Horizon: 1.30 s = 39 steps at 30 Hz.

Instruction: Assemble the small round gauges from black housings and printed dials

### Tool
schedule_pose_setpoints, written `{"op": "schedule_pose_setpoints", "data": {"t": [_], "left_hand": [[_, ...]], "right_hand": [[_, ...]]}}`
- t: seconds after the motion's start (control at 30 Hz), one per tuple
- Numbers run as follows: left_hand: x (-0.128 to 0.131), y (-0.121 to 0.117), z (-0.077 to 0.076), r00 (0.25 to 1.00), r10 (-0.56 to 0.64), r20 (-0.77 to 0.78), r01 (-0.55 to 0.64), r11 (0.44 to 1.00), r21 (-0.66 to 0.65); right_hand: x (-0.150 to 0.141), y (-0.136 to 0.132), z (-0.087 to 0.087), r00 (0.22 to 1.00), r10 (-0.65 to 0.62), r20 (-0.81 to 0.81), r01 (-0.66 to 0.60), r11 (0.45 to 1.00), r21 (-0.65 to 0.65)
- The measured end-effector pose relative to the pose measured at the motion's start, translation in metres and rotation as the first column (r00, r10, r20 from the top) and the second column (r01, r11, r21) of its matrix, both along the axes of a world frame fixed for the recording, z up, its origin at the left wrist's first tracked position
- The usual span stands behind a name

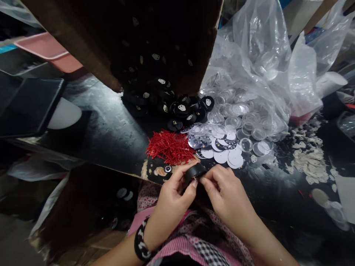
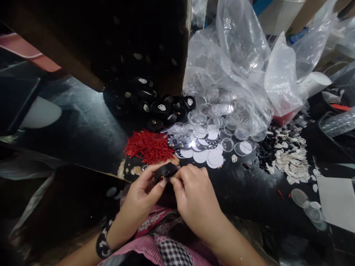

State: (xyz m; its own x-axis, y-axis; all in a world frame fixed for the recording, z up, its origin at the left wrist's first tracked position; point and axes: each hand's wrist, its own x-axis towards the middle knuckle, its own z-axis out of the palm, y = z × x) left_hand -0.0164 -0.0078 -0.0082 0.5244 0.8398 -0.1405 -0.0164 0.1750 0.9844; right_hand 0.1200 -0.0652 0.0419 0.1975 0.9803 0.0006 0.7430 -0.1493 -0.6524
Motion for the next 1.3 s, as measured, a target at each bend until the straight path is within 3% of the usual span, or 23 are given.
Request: {"op": "schedule_pose_setpoints", "data": {"t": [0.13, 0.27, 0.4, 0.5, 0.57, 0.63, 0.7, 0.87, 0.93, 1.0, 1.07, 1.1, 1.3], "left_hand": [[0.000, 0.004, 0.001, 1.000, -0.003, -0.003, 0.003, 1.000, -0.014], [0.000, 0.011, -0.001, 0.990, -0.053, 0.130, 0.091, 0.946, -0.310], [-0.003, 0.012, -0.005, 0.985, -0.052, 0.164, 0.121, 0.887, -0.446], [-0.003, 0.009, -0.005, 0.994, 0.008, 0.106, 0.040, 0.895, -0.445], [0.000, 0.007, -0.005, 0.994, 0.075, 0.083, -0.023, 0.863, -0.504], [0.006, 0.004, -0.004, 0.989, 0.122, 0.088, -0.049, 0.813, -0.580], [0.010, 0.001, -0.004, 0.985, 0.136, 0.110, -0.043, 0.800, -0.598], [0.010, 0.002, -0.009, 0.993, 0.043, 0.107, 0.014, 0.876, -0.483], [0.009, 0.002, -0.012, 0.987, 0.057, 0.149, 0.023, 0.874, -0.486], [0.010, 0.002, -0.015, 0.974, 0.089, 0.210, 0.031, 0.861, -0.508], [0.012, 0.001, -0.017, 0.966, 0.102, 0.236, 0.035, 0.859, -0.511], [0.013, 0.000, -0.018, 0.965, 0.103, 0.240, 0.035, 0.860, -0.509], [0.015, 0.002, -0.022, 0.954, 0.120, 0.276, 0.037, 0.863, -0.504]], "right_hand": [[-0.001, 0.000, 0.000, 0.999, -0.036, -0.024, 0.036, 0.999, -0.010], [0.006, 0.004, 0.001, 0.999, 0.029, -0.015, -0.028, 0.998, 0.049], [0.013, 0.010, -0.001, 0.973, 0.134, 0.186, -0.159, 0.980, 0.123], [0.013, 0.014, -0.004, 0.921, 0.172, 0.349, -0.226, 0.967, 0.119], [0.010, 0.017, -0.006, 0.900, 0.177, 0.398, -0.243, 0.962, 0.122], [0.007, 0.019, -0.005, 0.911, 0.133, 0.392, -0.199, 0.971, 0.133], [0.005, 0.019, -0.002, 0.946, 0.054, 0.319, -0.096, 0.989, 0.116], [0.036, 0.009, 0.006, 1.000, -0.005, 0.029, 0.005, 1.000, -0.015], [0.066, 0.007, 0.003, 0.978, -0.174, 0.116, 0.172, 0.985, 0.028], [0.096, 0.009, -0.003, 0.846, -0.386, 0.367, 0.389, 0.919, 0.069], [0.117, 0.013, -0.011, 0.724, -0.405, 0.559, 0.467, 0.884, 0.035], [0.123, 0.015, -0.015, 0.700, -0.382, 0.604, 0.473, 0.881, 0.009], [0.129, 0.014, -0.021, 0.782, -0.366, 0.505, 0.400, 0.915, 0.044]]}}
